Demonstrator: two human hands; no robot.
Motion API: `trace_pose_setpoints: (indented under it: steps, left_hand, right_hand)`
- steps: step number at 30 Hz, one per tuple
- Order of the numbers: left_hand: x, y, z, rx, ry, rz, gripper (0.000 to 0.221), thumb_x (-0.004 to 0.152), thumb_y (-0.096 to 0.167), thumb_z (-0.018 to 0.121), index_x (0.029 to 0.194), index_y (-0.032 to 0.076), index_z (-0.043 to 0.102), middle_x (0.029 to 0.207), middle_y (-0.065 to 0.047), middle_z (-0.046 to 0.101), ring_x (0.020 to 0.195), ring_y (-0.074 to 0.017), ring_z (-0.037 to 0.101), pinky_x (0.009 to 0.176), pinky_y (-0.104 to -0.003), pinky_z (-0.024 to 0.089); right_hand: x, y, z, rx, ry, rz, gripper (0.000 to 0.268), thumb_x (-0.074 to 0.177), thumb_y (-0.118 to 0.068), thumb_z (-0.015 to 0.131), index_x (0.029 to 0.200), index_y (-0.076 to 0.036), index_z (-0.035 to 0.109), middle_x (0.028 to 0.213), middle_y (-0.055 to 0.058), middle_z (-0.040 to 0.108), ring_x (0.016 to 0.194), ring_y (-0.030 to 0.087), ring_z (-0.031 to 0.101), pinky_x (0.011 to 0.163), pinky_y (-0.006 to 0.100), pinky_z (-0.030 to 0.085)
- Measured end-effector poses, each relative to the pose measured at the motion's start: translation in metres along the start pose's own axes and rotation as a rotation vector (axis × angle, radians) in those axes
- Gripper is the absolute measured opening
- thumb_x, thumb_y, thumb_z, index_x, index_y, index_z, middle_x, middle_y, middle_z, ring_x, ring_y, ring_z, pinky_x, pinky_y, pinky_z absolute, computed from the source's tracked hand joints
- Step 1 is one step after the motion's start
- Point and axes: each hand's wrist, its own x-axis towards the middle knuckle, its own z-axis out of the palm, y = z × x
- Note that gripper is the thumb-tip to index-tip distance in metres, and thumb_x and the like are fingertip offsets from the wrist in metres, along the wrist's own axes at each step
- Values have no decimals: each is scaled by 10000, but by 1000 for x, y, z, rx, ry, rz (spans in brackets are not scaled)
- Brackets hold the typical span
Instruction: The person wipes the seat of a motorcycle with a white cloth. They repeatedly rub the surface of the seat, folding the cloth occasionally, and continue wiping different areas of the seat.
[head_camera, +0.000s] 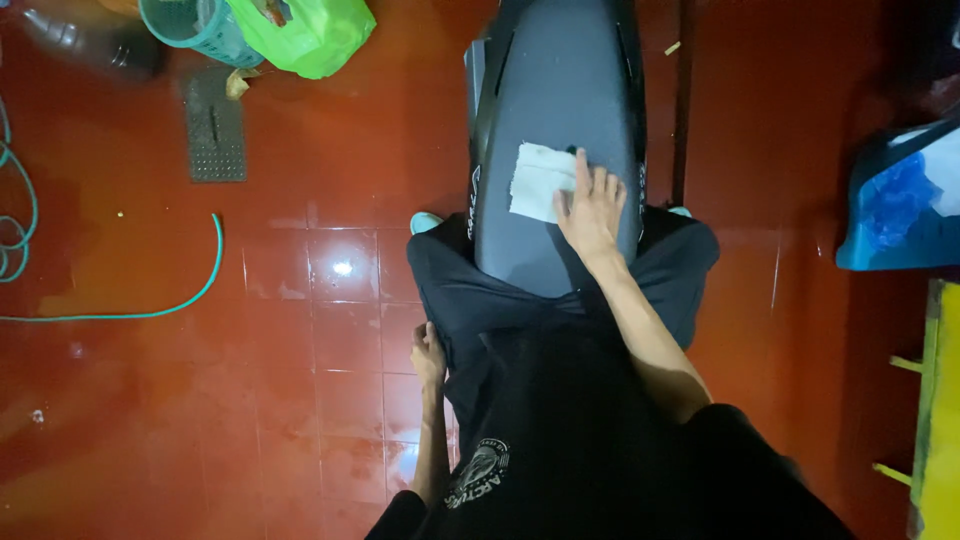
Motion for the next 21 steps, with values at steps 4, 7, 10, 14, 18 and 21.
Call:
trace_pose_setpoints:
  steps: [4, 7, 10, 14, 18, 21]
  left_hand:
    - [49, -30, 42, -96, -31, -67, 460, 1057, 603, 405, 1302, 232, 525, 1229, -163, 697, 1161, -429, 648, 1000, -574, 482]
    - [64, 4, 53, 250, 264, 231, 436, 990, 203, 537, 1321, -80, 524, 1204, -353, 613, 1158, -532, 587, 1007, -592, 489]
    - [30, 117, 34, -67, 309, 558, 498, 825, 228, 798, 1268, 43, 666, 1179, -266, 655, 1199, -476, 572, 1101, -533, 383]
    - [-16, 261, 29, -411, -91, 728, 304, 977, 207, 699, 1249, 74, 664, 1292, -191, 573, 1201, -355, 571, 1003, -422, 508]
    - [-37, 317, 32, -593, -414, 514, 912, 972, 666, 587, 1495, -67, 443, 1579, -330, 334, 1511, -424, 294, 1238, -542, 272]
    - [10, 294, 81, -1193, -766, 624, 577, 1012, 142, 708, 1515, 0, 463, 1419, -163, 534, 1269, -265, 564, 991, -437, 572]
  right_hand:
    - [-6, 27, 31, 17, -387, 104, 604, 911, -470, 698, 1353, -81, 563, 998, 184, 713, 961, 382, 698, 937, 524, 428]
    - [-6, 32, 36, 162, -627, 143, 407, 854, -447, 741, 1175, -199, 714, 1204, 84, 702, 974, 374, 743, 773, 519, 585]
    - [16, 12, -19, 281, -678, 41, 480, 859, -268, 761, 1307, -116, 683, 1266, 161, 679, 1065, 410, 717, 867, 547, 572]
    - [44, -10, -82, 743, -814, 170, 616, 964, -264, 692, 1442, 85, 519, 1386, 331, 573, 1297, 477, 541, 1071, 555, 446]
    - [42, -10, -82, 1140, -656, 327, 670, 923, -247, 796, 1452, 60, 521, 1356, 304, 597, 1321, 424, 536, 1081, 557, 432]
    - [54, -21, -108, 972, -694, 454, 800, 889, -394, 825, 1442, 82, 498, 1398, 338, 551, 1355, 453, 500, 1123, 562, 404]
